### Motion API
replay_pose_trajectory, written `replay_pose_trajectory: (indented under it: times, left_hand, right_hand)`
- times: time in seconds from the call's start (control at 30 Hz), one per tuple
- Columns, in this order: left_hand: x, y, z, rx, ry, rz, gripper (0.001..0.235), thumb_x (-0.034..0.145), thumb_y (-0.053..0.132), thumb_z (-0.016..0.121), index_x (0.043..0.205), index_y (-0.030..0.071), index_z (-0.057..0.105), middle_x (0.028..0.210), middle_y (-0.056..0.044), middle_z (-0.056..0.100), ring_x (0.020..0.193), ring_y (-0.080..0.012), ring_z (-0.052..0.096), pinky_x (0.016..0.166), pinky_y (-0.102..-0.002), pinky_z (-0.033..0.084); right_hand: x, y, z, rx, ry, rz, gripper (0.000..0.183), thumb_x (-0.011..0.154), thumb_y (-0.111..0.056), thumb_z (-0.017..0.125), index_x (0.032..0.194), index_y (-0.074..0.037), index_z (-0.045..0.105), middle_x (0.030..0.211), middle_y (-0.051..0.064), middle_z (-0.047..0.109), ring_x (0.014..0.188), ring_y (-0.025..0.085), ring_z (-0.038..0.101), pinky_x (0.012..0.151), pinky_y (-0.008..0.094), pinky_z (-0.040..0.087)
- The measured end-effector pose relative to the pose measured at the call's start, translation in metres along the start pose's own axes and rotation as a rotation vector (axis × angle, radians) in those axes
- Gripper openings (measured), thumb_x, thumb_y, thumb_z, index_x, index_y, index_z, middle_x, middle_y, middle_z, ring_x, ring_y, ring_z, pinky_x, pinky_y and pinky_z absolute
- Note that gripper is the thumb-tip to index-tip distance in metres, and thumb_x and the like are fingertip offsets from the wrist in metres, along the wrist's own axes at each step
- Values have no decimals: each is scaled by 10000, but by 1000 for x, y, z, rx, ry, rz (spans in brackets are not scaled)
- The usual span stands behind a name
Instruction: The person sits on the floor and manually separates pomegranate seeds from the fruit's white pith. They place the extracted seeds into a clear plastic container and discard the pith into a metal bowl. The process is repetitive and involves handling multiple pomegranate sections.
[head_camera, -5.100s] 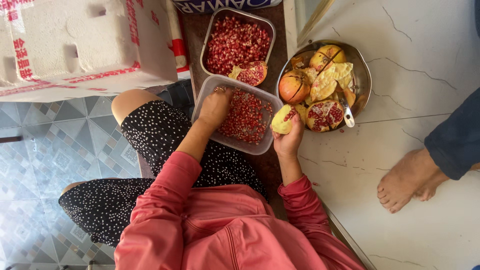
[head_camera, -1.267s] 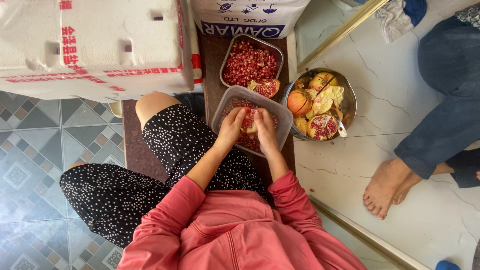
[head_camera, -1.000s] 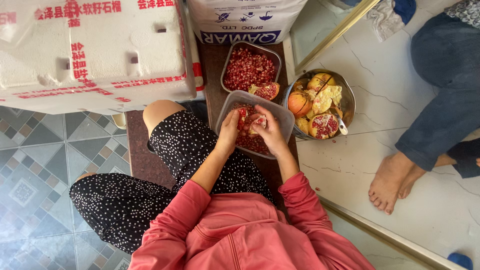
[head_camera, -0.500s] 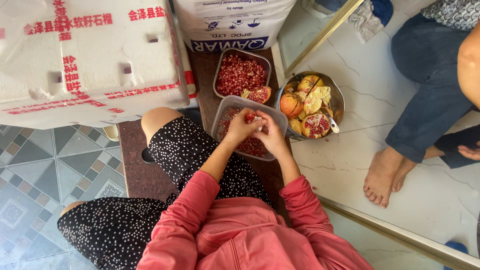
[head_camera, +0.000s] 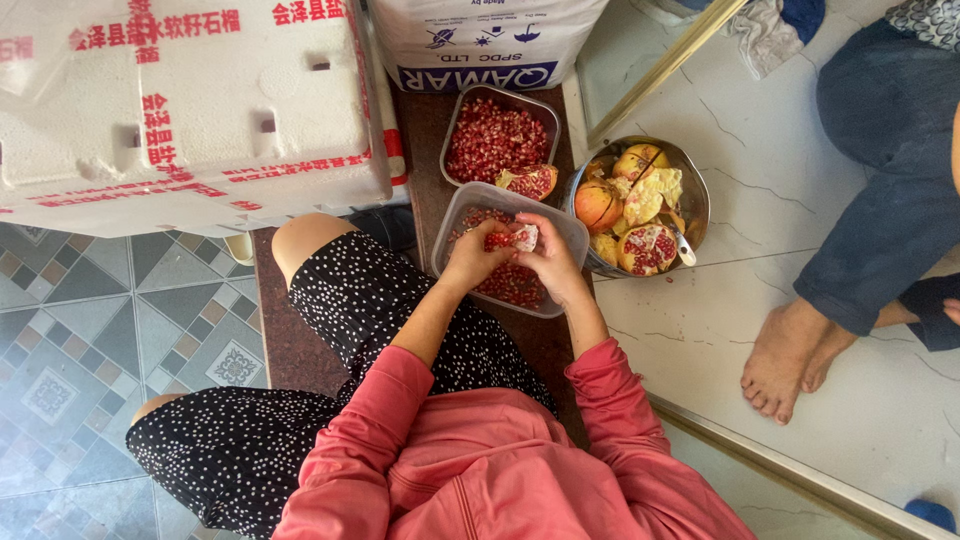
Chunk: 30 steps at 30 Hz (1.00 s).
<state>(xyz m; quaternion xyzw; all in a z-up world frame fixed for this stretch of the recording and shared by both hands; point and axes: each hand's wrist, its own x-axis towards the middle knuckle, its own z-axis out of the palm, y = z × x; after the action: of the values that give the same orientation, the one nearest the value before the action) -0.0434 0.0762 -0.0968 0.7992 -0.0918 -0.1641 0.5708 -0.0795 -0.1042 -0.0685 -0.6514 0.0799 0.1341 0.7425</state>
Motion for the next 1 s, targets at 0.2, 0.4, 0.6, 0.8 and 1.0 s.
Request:
replay_pose_trajectory:
  times: [0.2, 0.4, 0.6, 0.8, 1.0]
  left_hand:
    - [-1, 18, 3, 30, -26, -69, 330, 832, 227, 796, 1122, 106, 697, 1038, -138, 770, 977, -284, 755, 875, -384, 559]
    - [-9, 55, -2, 220, 67, 2, 461, 756, 387, 910, 1032, 87, 695, 974, -171, 746, 903, -350, 711, 795, -444, 536]
    - [6, 19, 12, -243, -3, -181, 244, 844, 270, 813, 959, 78, 715, 806, -60, 761, 709, -182, 745, 656, -311, 563]
    - [18, -17, 20, -247, 53, -194, 151, 819, 103, 759, 962, 58, 753, 816, -69, 748, 742, -151, 678, 677, -295, 545]
    - [8, 8, 8, 61, 198, -96, 307, 765, 266, 878, 1003, 95, 787, 949, -117, 763, 855, -232, 730, 779, -350, 562]
  right_hand:
    - [-6, -2, -11, 93, -35, 82, 666, 940, 132, 495, 1547, -141, 462, 1227, 60, 631, 1057, 147, 650, 958, 302, 584]
    - [4, 23, -13, -290, 62, -142, 700, 895, 181, 561, 1532, -104, 508, 1213, 83, 673, 1045, 137, 639, 901, 292, 550]
    - [4, 43, -9, -75, 51, -155, 553, 948, 119, 614, 1465, -57, 533, 1272, 59, 663, 1114, 118, 671, 932, 280, 603]
    - [4, 46, -5, -242, 157, -263, 537, 899, 141, 643, 1403, -38, 585, 1352, 72, 657, 1184, 141, 644, 978, 277, 542]
    - [4, 33, 2, -350, 271, -244, 580, 881, 152, 647, 1414, -52, 546, 1437, 83, 596, 1278, 164, 602, 1028, 284, 522]
